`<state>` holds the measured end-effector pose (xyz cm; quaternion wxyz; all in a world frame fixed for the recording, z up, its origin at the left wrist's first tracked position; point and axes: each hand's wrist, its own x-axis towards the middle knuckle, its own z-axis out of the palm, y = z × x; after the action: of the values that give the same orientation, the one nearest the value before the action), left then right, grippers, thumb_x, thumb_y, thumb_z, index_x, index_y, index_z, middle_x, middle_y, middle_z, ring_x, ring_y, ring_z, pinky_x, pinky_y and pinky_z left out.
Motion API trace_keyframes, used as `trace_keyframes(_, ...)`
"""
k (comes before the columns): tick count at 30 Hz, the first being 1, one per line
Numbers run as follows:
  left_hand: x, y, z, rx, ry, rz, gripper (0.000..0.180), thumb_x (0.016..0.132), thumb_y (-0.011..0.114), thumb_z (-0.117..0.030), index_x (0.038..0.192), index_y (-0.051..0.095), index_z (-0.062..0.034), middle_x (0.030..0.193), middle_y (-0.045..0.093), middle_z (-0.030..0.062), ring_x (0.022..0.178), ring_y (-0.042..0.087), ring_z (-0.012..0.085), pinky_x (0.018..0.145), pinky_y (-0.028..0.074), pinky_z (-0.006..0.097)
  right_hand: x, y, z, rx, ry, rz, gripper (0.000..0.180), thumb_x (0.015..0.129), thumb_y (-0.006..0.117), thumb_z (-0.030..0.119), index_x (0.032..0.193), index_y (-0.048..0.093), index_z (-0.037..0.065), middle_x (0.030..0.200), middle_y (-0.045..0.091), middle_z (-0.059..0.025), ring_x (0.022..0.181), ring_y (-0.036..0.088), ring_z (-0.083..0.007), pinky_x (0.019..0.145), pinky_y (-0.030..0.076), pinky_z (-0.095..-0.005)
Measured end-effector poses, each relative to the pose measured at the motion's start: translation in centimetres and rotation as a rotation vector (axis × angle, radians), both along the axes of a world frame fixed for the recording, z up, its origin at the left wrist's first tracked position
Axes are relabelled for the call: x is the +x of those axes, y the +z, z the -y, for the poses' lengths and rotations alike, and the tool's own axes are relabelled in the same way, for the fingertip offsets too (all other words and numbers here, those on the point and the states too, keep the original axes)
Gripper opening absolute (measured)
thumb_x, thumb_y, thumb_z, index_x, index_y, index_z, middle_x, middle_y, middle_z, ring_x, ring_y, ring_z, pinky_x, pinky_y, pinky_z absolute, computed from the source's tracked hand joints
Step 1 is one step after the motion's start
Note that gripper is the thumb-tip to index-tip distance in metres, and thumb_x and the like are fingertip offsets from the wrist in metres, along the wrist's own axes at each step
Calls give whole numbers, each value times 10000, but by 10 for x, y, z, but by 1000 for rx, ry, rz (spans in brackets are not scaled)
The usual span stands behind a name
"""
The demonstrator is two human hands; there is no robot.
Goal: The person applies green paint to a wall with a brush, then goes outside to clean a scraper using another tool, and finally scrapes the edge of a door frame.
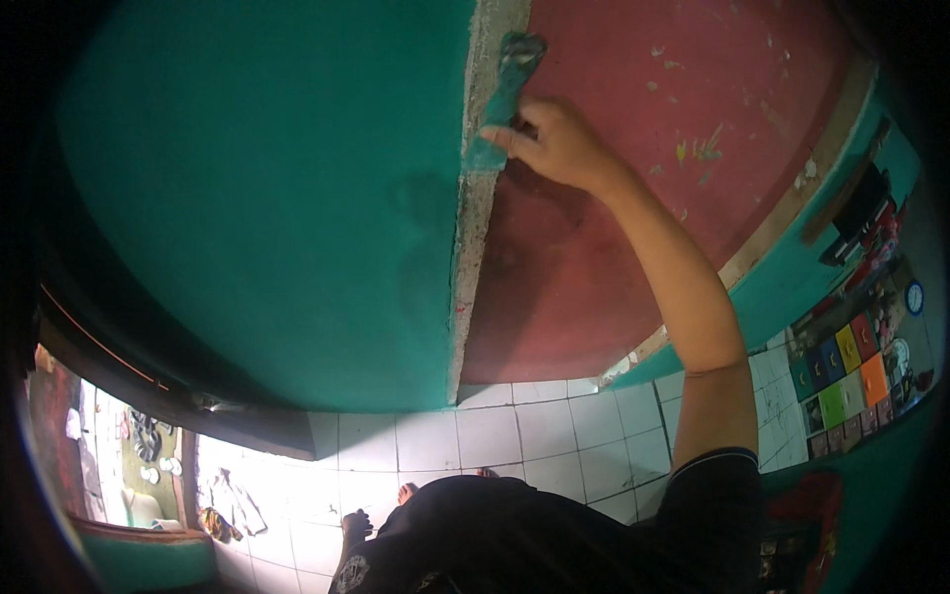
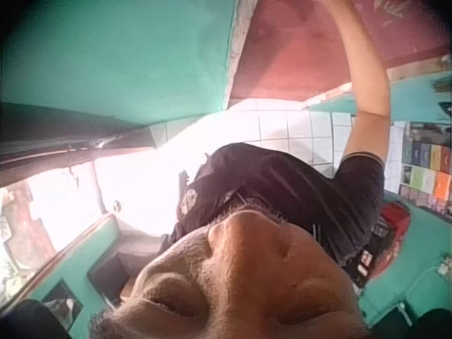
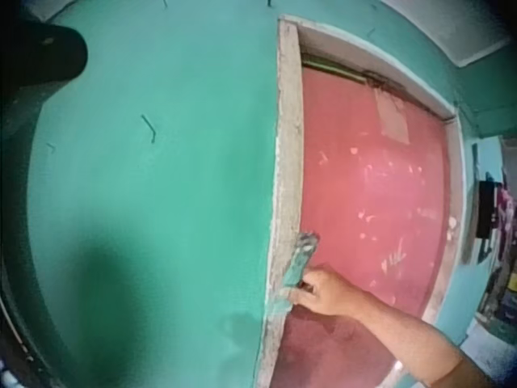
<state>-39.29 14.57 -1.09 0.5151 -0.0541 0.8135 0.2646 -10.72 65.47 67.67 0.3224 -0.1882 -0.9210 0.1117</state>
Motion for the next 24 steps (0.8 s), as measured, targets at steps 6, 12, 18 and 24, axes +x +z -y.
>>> trace_keyframes(6,-4,4,1,8,-27,-43,294,946,501,-257,872,629,-2,685,621,107,541,635,238,465,527,374,6,-18,-15,38,-68,18,314,916,667,301,927,665,-13,737,662,-106,678,627,-158,633,498,-313)
trace_keyframes(12,-1,6,0,14,-28,-31,313,959,489,-273,886,629,-2,704,628,105,565,650,234,476,532,368,6,-17,-17,-51,-59,-56,233,917,676,229,937,654,-3,790,651,-53,710,608,-102,644,499,-254)
trace_keyframes(18,0,17,-4,-12,-34,-36,316,965,499,-282,884,634,-9,705,640,106,577,660,231,473,534,360,6,-20,-20,-25,-113,-20,255,915,671,251,932,661,-3,763,650,-73,699,608,-134,648,492,-286)
trace_keyframes(24,-2,3,-8,9,-2,-7,329,963,505,-290,869,634,-2,687,629,102,559,655,237,440,514,361,14,-43,-22,70,-165,114,317,909,671,310,927,673,-6,838,681,-136,768,653,-185,685,512,-323)
